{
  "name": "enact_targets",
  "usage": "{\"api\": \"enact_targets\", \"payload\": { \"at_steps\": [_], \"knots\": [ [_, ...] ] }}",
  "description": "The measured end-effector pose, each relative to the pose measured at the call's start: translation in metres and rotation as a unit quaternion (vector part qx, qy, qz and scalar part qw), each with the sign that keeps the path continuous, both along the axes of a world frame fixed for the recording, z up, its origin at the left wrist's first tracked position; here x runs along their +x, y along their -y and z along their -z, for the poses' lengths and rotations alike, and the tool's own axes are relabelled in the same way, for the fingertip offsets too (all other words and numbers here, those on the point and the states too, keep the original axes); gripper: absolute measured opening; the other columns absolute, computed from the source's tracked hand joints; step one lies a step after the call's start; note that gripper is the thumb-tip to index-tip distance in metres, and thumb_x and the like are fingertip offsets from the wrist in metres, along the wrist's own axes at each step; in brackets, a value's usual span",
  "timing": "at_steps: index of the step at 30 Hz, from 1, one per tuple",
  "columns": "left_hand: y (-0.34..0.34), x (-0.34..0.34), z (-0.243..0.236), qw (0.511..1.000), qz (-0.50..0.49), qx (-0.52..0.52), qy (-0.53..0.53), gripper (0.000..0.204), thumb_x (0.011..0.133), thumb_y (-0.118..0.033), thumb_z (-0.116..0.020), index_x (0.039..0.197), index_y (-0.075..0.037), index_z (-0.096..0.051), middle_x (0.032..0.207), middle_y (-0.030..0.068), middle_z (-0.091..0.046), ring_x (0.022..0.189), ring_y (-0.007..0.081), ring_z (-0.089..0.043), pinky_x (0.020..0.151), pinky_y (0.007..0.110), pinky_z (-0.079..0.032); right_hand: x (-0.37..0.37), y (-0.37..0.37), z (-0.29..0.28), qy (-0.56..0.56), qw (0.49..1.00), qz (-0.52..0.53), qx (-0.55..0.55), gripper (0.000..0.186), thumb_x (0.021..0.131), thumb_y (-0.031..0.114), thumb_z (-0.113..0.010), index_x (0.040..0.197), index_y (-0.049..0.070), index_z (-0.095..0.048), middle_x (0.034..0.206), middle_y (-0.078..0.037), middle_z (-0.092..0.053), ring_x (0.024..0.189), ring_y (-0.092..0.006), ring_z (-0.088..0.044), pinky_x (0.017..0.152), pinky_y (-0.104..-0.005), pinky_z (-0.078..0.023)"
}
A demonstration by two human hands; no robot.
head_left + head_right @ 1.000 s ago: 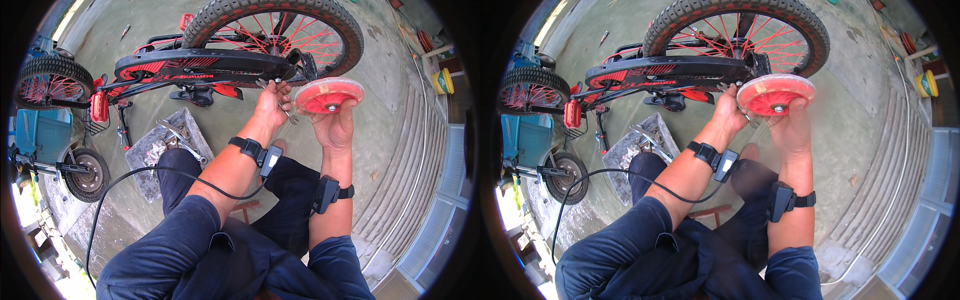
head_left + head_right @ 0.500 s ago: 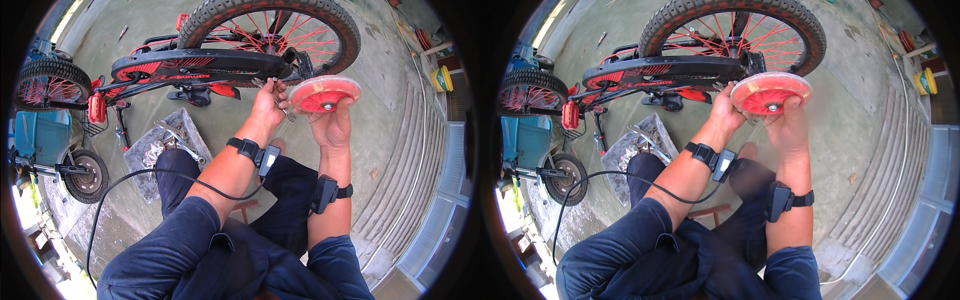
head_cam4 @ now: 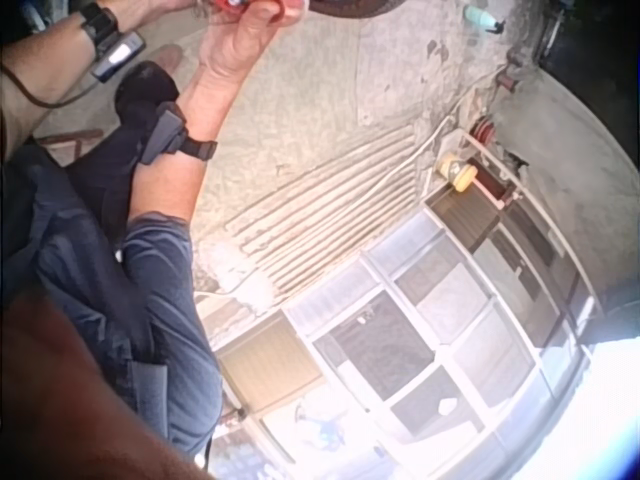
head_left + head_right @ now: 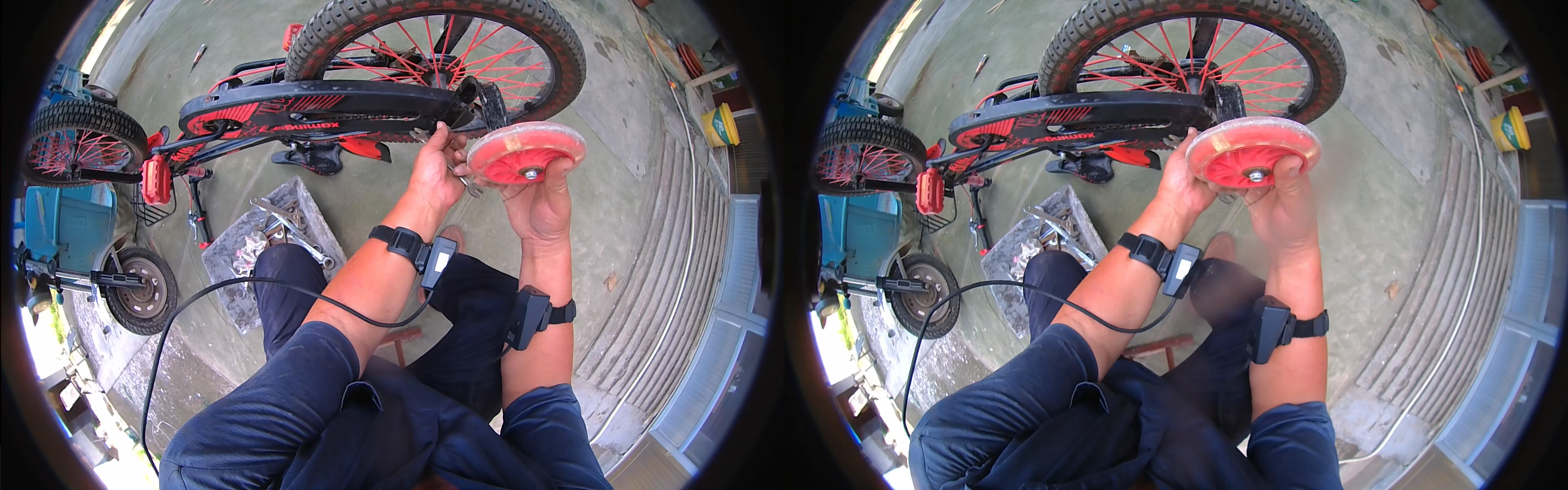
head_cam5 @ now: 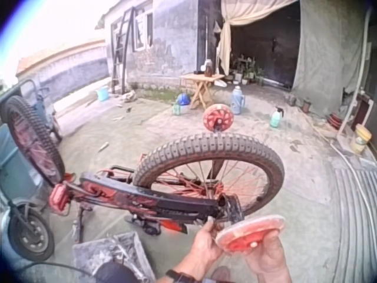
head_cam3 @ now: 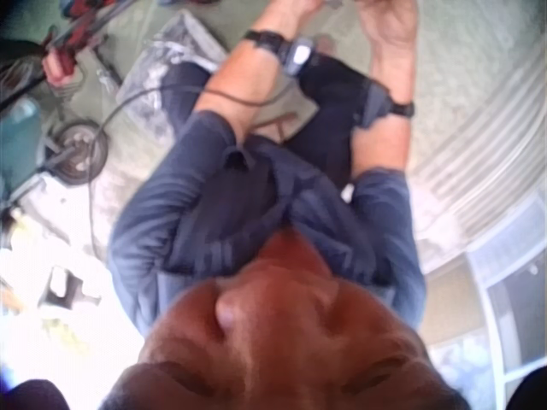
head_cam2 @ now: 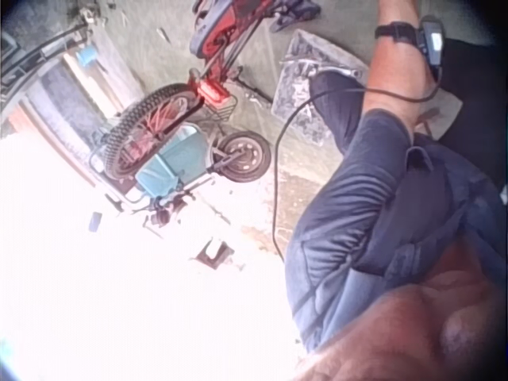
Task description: The person removes a training wheel from a child's bicycle using wrenches and then handles various small hardware components from a metal tray.
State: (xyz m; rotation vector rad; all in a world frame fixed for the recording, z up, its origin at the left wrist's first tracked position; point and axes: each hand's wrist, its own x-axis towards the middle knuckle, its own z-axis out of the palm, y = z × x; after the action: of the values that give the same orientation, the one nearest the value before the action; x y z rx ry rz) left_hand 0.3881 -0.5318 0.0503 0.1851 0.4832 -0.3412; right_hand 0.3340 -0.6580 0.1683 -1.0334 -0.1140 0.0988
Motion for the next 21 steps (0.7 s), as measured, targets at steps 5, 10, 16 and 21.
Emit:
{"api": "enact_targets", "payload": {
  "at_steps": [5, 10, 16, 21],
  "knots": [
    [0.000, -0.003, -0.007, 0.999, 0.001, -0.020, -0.038, 0.032, 0.101, -0.040, -0.051, 0.095, -0.009, -0.056, 0.084, 0.0038, -0.061, 0.059, 0.0111, -0.046, 0.043, 0.024, -0.032, -0.001, 0.003, -0.002, -0.003, 1.000, -0.017, -0.007, 0.092, 0.077, 0.075, -0.059, 0.126, -0.002, -0.052, 0.111, -0.020, -0.067, 0.095, -0.0394, -0.069, 0.080, -0.0451, -0.058],
    [-0.004, 0.000, 0.000, 1.000, 0.000, -0.014, -0.002, 0.030, 0.101, -0.038, -0.051, 0.094, -0.009, -0.055, 0.084, 0.0030, -0.059, 0.059, 0.0107, -0.045, 0.044, 0.024, -0.031, 0.000, -0.001, -0.004, -0.002, 1.000, -0.016, 0.004, 0.090, 0.078, 0.075, -0.058, 0.126, -0.001, -0.052, 0.111, -0.018, -0.067, 0.095, -0.0373, -0.069, 0.079, -0.0433, -0.058],
    [-0.006, -0.006, -0.024, 0.999, 0.033, 0.027, -0.011, 0.028, 0.102, -0.036, -0.049, 0.092, -0.010, -0.053, 0.082, 0.0022, -0.056, 0.060, 0.0102, -0.044, 0.044, 0.023, -0.030, 0.001, 0.001, 0.001, -0.005, 1.000, 0.020, 0.010, 0.089, 0.078, 0.075, -0.058, 0.126, 0.000, -0.053, 0.112, -0.017, -0.067, 0.096, -0.0348, -0.069, 0.078, -0.0426, -0.058],
    [-0.005, -0.003, -0.013, 0.999, 0.022, -0.002, -0.039, 0.028, 0.103, -0.036, -0.048, 0.093, -0.010, -0.053, 0.083, 0.0020, -0.056, 0.061, 0.0108, -0.045, 0.045, 0.024, -0.031, 0.002, -0.001, 0.004, -0.004, 1.000, 0.020, 0.021, 0.087, 0.078, 0.074, -0.058, 0.125, 0.001, -0.054, 0.111, -0.016, -0.067, 0.097, -0.0340, -0.069, 0.078, -0.0426, -0.058]
  ]
}}
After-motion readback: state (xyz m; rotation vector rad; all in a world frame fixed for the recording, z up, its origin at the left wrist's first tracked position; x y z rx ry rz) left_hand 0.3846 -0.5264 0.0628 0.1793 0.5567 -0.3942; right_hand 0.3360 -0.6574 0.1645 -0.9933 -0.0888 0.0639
